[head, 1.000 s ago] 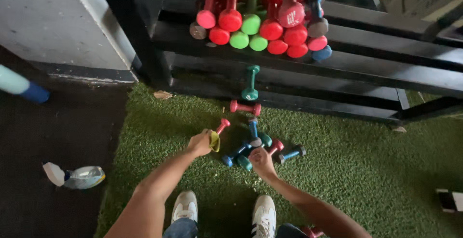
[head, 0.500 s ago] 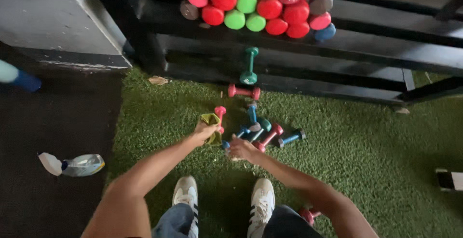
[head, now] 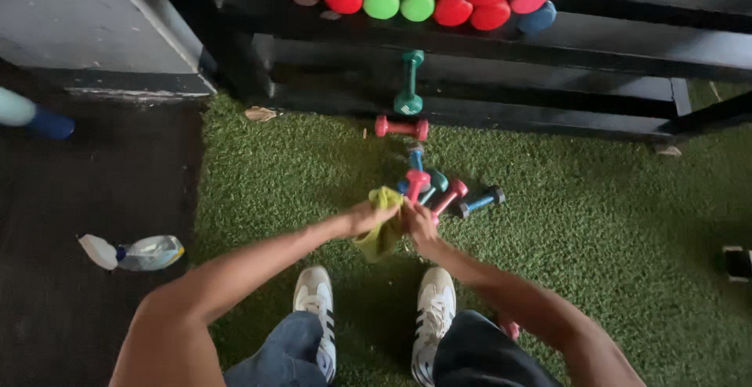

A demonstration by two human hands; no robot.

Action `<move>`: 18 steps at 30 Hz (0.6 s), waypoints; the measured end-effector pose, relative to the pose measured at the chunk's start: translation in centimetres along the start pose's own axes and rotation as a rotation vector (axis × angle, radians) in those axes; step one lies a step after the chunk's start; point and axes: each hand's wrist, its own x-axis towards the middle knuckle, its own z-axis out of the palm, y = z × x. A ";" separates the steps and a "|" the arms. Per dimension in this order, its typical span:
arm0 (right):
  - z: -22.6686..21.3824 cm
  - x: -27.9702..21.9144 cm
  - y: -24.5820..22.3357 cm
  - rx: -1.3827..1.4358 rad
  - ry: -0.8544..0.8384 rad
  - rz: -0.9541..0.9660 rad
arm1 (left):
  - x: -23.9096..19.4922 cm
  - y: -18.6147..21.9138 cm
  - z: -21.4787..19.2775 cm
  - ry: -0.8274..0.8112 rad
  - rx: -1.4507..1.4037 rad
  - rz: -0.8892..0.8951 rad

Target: The person sits on the floor and wipes a red dumbbell with a yellow cloth. They rotate the dumbbell to clean all sides, then place it on a rack and pick up another red dumbbell to continue wiping.

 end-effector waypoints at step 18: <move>-17.5 16.5 -11.8 0.740 0.046 0.925 | -11.0 11.3 1.1 0.052 -0.908 0.431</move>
